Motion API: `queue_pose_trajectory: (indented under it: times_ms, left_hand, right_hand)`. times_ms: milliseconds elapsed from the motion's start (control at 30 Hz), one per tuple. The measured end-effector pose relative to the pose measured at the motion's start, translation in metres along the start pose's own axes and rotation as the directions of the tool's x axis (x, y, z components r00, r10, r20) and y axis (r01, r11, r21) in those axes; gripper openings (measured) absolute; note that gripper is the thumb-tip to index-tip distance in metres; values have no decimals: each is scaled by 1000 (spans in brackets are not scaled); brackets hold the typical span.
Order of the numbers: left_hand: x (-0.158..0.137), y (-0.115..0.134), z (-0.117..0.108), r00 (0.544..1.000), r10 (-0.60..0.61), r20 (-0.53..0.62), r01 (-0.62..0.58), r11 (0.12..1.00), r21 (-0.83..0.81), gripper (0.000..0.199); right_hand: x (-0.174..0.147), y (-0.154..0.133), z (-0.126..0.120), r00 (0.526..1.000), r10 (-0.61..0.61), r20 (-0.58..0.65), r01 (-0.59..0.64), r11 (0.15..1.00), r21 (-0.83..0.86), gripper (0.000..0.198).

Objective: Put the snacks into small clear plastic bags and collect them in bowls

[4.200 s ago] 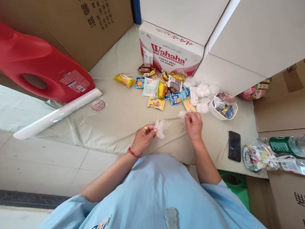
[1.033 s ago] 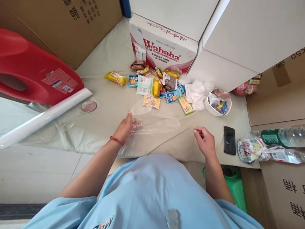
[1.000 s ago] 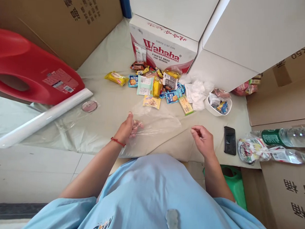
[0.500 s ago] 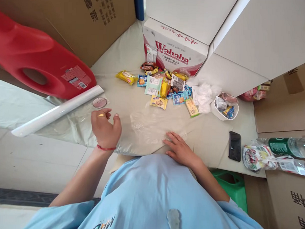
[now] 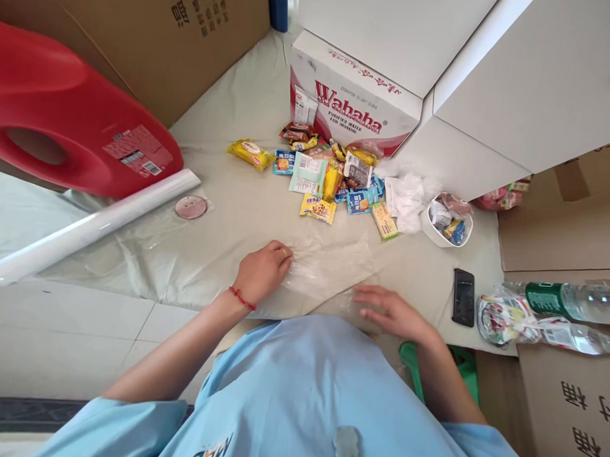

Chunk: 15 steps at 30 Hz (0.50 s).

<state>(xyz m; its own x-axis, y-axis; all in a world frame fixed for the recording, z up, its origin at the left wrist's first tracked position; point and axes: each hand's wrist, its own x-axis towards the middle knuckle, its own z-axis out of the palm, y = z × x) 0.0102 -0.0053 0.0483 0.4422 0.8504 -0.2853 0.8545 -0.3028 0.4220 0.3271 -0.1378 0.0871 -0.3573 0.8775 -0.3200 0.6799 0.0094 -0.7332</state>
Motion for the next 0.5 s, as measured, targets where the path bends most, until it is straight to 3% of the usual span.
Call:
queue_pose_trajectory:
  times_ms: [67,167,267,333,400,500]
  left_hand:
    - [-6,-5,3,1000,-5,13,4,999,32,30]
    - [-14,0,8,999,3,49,-6,998,63,23]
    - [-22,9,10,998,-13,58,7,994,106,59]
    - [-27,14,11,997,-26,70,17,992,122,82]
    - [-31,15,12,996,-30,87,20,994,106,95]
    - [-33,13,15,995,-35,95,30,999,44,105]
  right_hand:
    - [36,-5,-26,984,79,-159,-71,996,56,39]
    - [123,-19,-52,885,123,-450,-158,987,-40,42]
    - [213,-36,-55,795,185,-578,-321,936,-143,65]
    - [253,-43,-49,777,185,-602,-376,903,-208,78]
    - [270,-46,-45,776,188,-602,-393,891,-228,74]
    - [255,-39,-51,753,142,-643,-341,920,-195,57]
